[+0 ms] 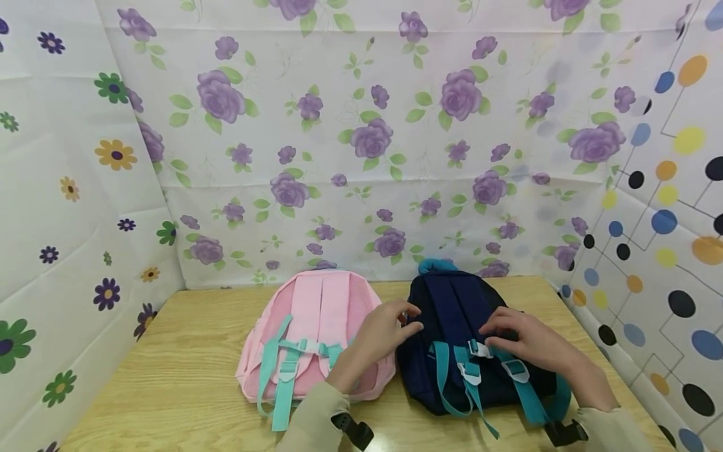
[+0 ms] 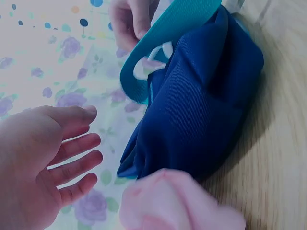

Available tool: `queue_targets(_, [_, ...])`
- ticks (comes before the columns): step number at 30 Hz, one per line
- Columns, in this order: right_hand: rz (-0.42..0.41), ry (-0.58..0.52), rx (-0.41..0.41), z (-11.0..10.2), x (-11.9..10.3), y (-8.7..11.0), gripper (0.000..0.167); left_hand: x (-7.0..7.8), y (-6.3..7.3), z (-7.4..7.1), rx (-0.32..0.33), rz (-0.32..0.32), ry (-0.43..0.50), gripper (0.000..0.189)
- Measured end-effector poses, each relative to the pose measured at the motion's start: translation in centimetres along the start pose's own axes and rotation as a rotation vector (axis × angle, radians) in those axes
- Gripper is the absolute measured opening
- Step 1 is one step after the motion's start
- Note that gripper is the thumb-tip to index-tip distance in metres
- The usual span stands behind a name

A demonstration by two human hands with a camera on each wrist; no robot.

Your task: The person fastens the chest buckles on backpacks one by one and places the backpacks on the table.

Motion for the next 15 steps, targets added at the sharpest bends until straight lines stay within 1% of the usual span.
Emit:
queue_targets(5, [0.018, 0.044, 0.037, -0.4, -0.1, 0.0, 0.017, -1.5, 0.4, -1.3, 0.014, -0.026, -0.003, 0.029])
queue_targets(11, [0.057, 0.131, 0.080, -1.1, -0.1, -0.1, 0.022, -3.0, 0.9, -3.3, 0.076, -0.032, -0.068, 0.029])
queue_targets(15, [0.081, 0.181, 0.113, -1.6, 0.0, -0.1, 0.023, -4.2, 1.3, -4.7, 0.096, -0.048, -0.098, 0.030])
Point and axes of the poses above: each hand's wrist, its own y-axis away from the middle knuckle, its own z-axis out of the palm, x = y × z, the point moved 6 cm from there along -y, towards the middle knuckle, and after that the axes turned 11 degrees about -z, right-handed, at the moved point
